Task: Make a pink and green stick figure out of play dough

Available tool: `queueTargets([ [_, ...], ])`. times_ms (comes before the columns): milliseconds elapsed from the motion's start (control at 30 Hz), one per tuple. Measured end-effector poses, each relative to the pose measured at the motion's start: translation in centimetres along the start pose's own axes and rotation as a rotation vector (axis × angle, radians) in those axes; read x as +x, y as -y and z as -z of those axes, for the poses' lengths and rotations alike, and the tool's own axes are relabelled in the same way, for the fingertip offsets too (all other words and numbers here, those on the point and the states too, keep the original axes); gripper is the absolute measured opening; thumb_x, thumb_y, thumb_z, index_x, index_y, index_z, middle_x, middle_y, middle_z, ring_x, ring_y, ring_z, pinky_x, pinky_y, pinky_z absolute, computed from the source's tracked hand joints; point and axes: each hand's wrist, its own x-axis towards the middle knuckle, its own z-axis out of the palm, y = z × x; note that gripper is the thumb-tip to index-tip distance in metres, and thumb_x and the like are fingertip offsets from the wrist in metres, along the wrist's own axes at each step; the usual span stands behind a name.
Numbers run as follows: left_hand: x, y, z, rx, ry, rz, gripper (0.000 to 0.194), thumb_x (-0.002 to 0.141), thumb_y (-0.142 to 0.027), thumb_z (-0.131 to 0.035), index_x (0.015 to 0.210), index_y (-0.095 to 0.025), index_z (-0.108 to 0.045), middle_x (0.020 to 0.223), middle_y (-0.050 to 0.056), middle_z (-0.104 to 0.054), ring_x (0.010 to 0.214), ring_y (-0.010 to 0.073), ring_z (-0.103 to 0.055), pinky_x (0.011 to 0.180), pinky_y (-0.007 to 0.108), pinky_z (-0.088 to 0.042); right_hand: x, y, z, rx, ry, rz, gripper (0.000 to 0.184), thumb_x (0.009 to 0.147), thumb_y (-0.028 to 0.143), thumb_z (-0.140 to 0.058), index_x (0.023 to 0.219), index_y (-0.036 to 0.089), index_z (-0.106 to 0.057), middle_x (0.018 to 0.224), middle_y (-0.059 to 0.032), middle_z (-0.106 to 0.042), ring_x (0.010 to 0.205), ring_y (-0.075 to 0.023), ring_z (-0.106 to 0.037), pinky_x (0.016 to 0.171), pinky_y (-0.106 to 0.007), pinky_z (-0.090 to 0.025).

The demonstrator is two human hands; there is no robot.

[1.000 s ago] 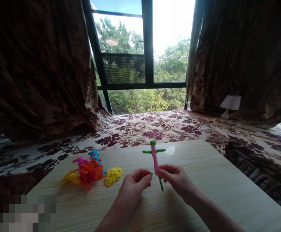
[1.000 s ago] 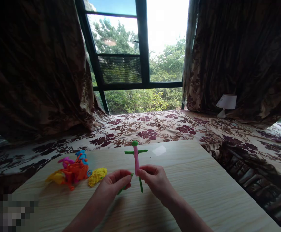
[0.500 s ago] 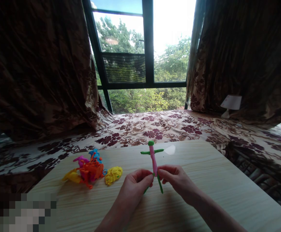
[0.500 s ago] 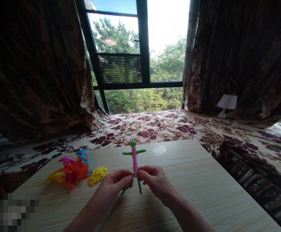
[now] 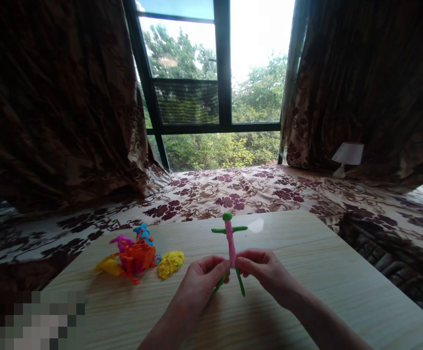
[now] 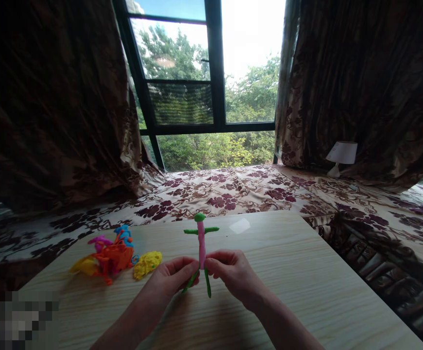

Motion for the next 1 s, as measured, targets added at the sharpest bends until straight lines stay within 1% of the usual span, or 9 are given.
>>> queueTargets([
  [133,-0.1,-0.1,0.0,0.017,0.039,0.013,0.034,0.069,-0.044,-0.06,0.084,-0.015,-0.069,0.063,0.001,-0.061,0.06,0.011,-0.048,0.057,0.021,-0.034,0.0,-0.2,0.1,-0.009,0.008,0.012,0.023,0.074,0.035,-0.061,0.082,0.017,-0.071,0.064,-0.0007,-0.061,0.06,-0.0108,-0.047,0.057,-0.023,-0.036],
  [267,0.0,0.0,0.1,0.054,0.021,0.018,0.034,0.069,-0.045,-0.059,0.082,-0.015,-0.07,0.061,0.001,-0.06,0.059,0.011,-0.046,0.056,0.021,-0.033,0.1,-0.5,0.0,-0.008,-0.007,0.032,0.022,0.075,0.033,-0.06,0.084,0.016,-0.071,0.064,-0.0007,-0.06,0.06,-0.0105,-0.046,0.056,-0.023,-0.036],
  [433,0.0,-0.2,0.1,0.073,0.016,-0.035,0.033,0.072,-0.043,-0.057,0.085,-0.015,-0.07,0.062,0.0,-0.06,0.062,0.0113,-0.046,0.06,0.022,-0.034,0.1,-0.5,-0.4,-0.006,-0.034,0.034,0.021,0.076,0.032,-0.059,0.082,0.016,-0.071,0.063,-0.0003,-0.058,0.06,-0.0106,-0.045,0.056,-0.022,-0.036],
  [633,-0.1,0.2,0.2,0.095,0.032,-0.087,0.032,0.075,-0.041,-0.055,0.086,-0.016,-0.07,0.064,0.0,-0.06,0.064,0.0112,-0.047,0.062,0.022,-0.034,0.0,-0.2,-0.3,0.018,-0.022,0.031,0.02,0.076,0.031,-0.059,0.078,0.015,-0.07,0.062,0.0,-0.057,0.059,-0.0104,-0.044,0.056,-0.023,-0.035],
  [800,0.1,0.8,0.6,0.059,0.043,-0.077,0.031,0.073,-0.04,-0.057,0.085,-0.014,-0.07,0.065,0.001,-0.061,0.061,0.0111,-0.046,0.059,0.022,-0.034,-0.1,-0.5,-0.5,0.025,0.005,0.059,0.018,0.076,0.029,-0.06,0.074,0.014,-0.07,0.059,0.0015,-0.054,0.058,-0.009,-0.042,0.056,-0.022,-0.033],
  [1000,0.1,0.8,0.5,0.05,0.052,-0.126,0.03,0.074,-0.038,-0.057,0.088,-0.014,-0.069,0.068,0.002,-0.064,0.067,0.0137,-0.05,0.063,0.023,-0.036,0.1,-0.9,-0.7,0.078,0.003,0.059,0.017,0.074,0.028,-0.062,0.079,0.014,-0.071,0.064,0.0004,-0.059,0.061,-0.0092,-0.045,0.057,-0.021,-0.034],
])
